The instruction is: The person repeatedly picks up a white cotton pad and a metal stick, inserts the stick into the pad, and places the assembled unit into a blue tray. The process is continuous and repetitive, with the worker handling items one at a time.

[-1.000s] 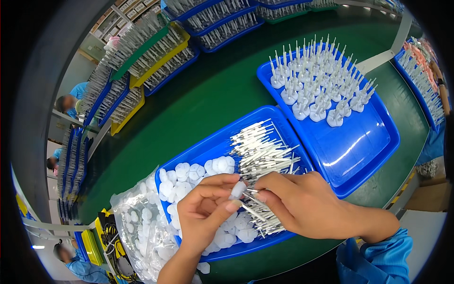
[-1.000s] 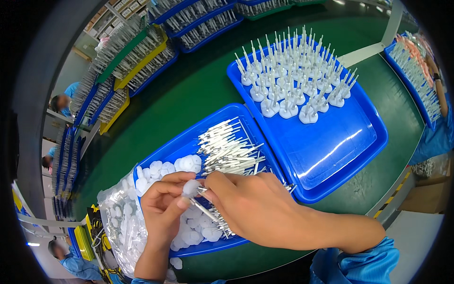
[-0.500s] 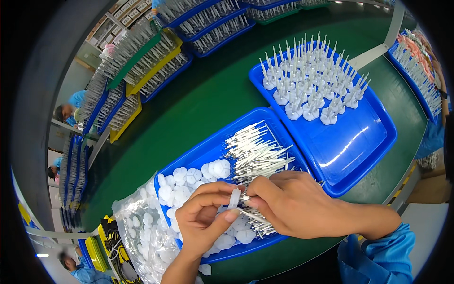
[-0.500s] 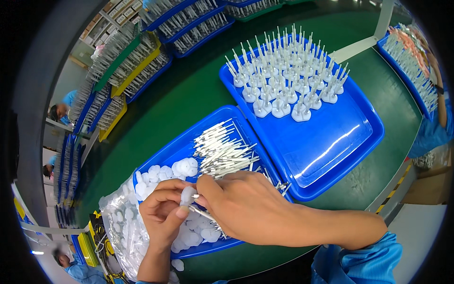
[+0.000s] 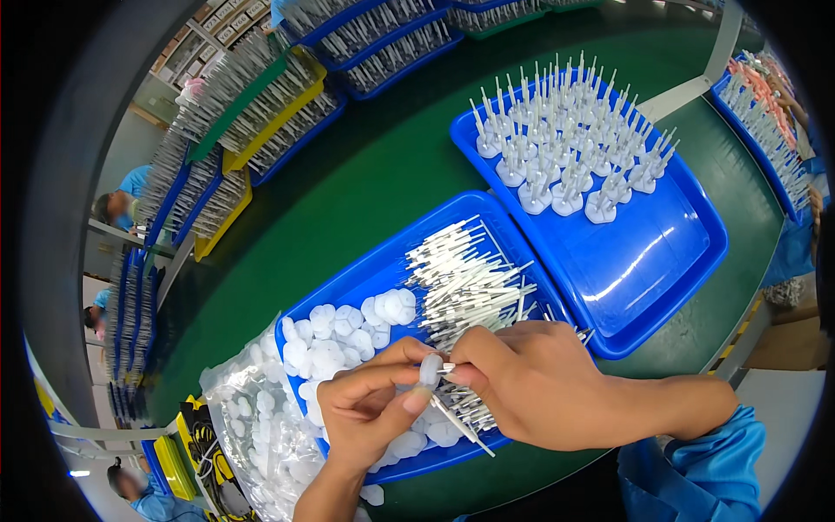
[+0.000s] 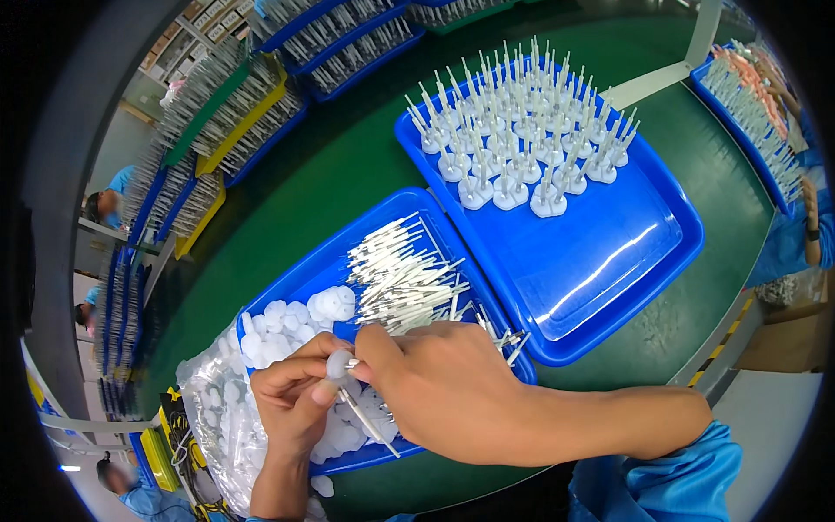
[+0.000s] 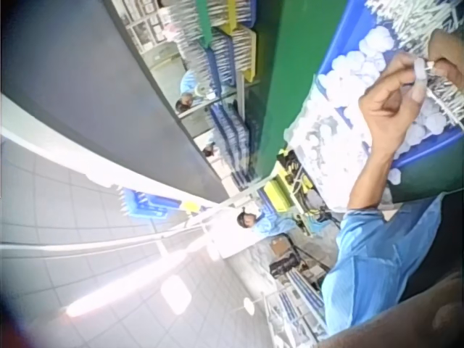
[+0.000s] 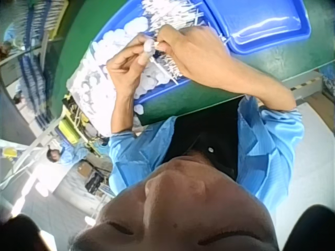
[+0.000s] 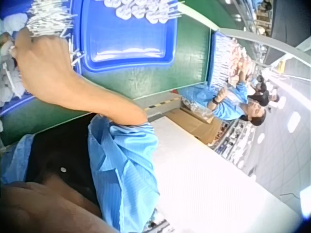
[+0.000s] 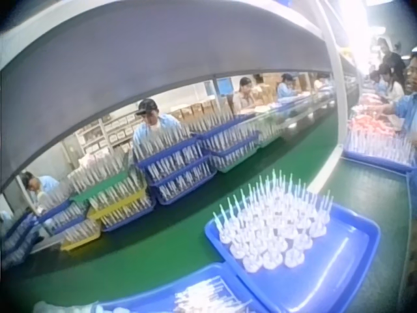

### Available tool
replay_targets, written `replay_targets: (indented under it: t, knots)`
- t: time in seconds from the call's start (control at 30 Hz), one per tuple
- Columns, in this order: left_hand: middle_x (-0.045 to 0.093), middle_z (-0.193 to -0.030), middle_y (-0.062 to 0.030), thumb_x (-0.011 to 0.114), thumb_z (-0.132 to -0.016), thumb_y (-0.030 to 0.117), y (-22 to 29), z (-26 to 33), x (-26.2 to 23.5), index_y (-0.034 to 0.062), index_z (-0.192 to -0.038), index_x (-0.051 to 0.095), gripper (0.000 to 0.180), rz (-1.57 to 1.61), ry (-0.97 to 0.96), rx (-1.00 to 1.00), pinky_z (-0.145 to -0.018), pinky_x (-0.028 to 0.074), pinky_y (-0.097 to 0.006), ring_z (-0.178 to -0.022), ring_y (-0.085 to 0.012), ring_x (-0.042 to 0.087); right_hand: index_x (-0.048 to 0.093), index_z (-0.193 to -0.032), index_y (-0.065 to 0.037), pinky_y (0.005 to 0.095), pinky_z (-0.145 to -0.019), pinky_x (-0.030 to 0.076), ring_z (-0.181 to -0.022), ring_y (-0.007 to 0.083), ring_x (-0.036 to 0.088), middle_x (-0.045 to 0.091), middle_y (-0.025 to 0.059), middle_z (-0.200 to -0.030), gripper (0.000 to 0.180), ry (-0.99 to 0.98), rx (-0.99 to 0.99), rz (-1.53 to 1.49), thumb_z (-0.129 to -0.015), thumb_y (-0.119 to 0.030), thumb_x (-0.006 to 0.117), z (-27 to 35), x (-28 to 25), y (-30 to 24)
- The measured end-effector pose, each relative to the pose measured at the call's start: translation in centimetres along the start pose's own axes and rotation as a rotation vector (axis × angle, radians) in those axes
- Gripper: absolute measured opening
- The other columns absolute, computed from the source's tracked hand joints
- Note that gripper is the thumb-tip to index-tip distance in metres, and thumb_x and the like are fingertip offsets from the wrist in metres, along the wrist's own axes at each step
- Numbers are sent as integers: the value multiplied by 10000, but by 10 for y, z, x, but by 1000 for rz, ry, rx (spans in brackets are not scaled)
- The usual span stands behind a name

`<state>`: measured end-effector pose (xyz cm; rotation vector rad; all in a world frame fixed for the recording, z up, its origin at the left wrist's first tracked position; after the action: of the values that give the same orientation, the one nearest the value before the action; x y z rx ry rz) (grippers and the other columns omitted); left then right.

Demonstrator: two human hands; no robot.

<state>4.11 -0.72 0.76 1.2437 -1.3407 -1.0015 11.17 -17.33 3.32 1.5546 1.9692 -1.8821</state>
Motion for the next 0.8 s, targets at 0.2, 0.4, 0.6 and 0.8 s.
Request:
replay_targets:
  t: [0.2, 0.4, 0.6, 0.8]
  knots:
    - [683, -1126, -236, 735, -775, -126, 1, 3, 1, -72, -1048, 710, 280, -101, 14, 51, -985, 480, -428, -1100, -293, 634, 521, -869, 11, 420, -470, 470, -546, 329, 646, 620, 162, -609, 168, 92, -83, 63, -922, -120, 611, 1, 4, -2]
    - [663, -1173, -242, 774, -758, -91, 8, 4, 1, -59, -1081, 689, 335, -282, 41, 194, -957, 513, -408, -1089, -296, 655, 575, -925, 4, 400, -602, 478, -650, 312, 598, 612, 129, -736, 126, 133, -149, -21, -884, -93, 646, -5, 5, 2]
    - [567, -1306, -265, 815, -738, -30, 30, -5, 10, -45, -1105, 666, 397, -547, 39, 372, -931, 554, -423, -1100, -334, 669, 635, -940, -25, 385, -669, 475, -733, 289, 554, 562, 104, -922, 139, 217, -210, -33, -814, -33, 694, -7, -5, -1]
    - [527, -1339, -293, 819, -734, -18, 38, -6, 12, -48, -1099, 663, 398, -689, -32, 422, -938, 554, -428, -1121, -354, 661, 637, -929, 1, 360, -631, 497, -751, 275, 601, 568, 116, -917, 151, 228, -211, -56, -797, -6, 711, -5, -2, -4]
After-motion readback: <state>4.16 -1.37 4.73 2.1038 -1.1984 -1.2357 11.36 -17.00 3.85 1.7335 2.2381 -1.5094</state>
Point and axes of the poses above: each hand's wrist, its own z-axis away from the middle knuckle, its own x-axis out of the palm, y = z × x, the point moved 5 cm from there along -z, towards the middle knuckle
